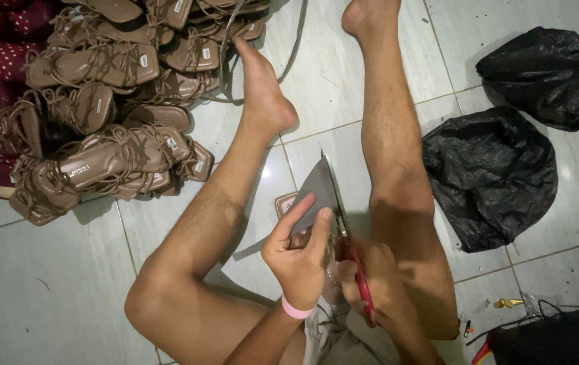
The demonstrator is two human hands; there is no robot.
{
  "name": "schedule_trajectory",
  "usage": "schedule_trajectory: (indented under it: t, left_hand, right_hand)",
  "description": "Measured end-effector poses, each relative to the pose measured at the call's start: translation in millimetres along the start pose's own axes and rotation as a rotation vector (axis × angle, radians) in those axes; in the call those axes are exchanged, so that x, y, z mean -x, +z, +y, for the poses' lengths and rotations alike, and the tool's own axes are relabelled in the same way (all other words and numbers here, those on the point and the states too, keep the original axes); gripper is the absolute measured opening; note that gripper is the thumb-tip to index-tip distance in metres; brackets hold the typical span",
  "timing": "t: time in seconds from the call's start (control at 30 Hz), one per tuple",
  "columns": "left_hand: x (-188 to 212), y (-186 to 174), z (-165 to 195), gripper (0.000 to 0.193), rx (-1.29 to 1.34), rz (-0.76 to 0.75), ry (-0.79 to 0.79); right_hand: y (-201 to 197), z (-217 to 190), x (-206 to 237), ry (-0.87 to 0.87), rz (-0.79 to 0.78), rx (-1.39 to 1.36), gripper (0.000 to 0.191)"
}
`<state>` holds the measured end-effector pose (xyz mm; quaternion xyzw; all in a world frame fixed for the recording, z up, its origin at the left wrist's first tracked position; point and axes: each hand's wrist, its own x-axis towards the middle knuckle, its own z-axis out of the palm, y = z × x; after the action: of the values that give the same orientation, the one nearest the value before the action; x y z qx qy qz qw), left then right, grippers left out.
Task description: The person sits on the floor and assembles a beige strappy sandal by hand. They tie the laces, use red-handled scissors to trim a piece of material, and attach a gold-colored chain embellishment to the shoe. The person then places the finished shoe aside and picks up another sandal to continue the process.
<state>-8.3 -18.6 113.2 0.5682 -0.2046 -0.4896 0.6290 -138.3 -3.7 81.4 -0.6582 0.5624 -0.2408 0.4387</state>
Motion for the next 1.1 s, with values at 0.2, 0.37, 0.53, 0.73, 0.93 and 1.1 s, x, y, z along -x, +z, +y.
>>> schedule_trajectory:
  t: [0.2,0.37,0.53,0.73,0.93,1.1]
  left_hand:
    - [1,1,1,0.030,-0.068,0.016,0.053]
    - [1,2,4,0.030,-0.074,0.020,0.020]
    - [0,1,-2,0.031,-0.064,0.039,-0.020]
    - [-14,0,-12,0.032,-0.036,0.009,-0.016]
    - [-55,-27,-5,0.039,0.136,0.090,0.145]
    - [-57,-34,-9,0.037,0.072,0.028,0.157]
  right_hand:
    - [-7,-15,-1,0.107,0.005,-0.073,0.024]
    - [-5,-14,-2,0.071,0.022,-0.050,0.028]
    - [-2,-6,-3,0.107,0.015,-0.046,0.037]
    - [-11,13,-1,0.093,0.012,-0.189,0.048]
    - [-39,66,-22,0.048,-0.012,-0.853,0.059]
    - [-43,101,-14,0.135,-0.106,-1.049,0.068]
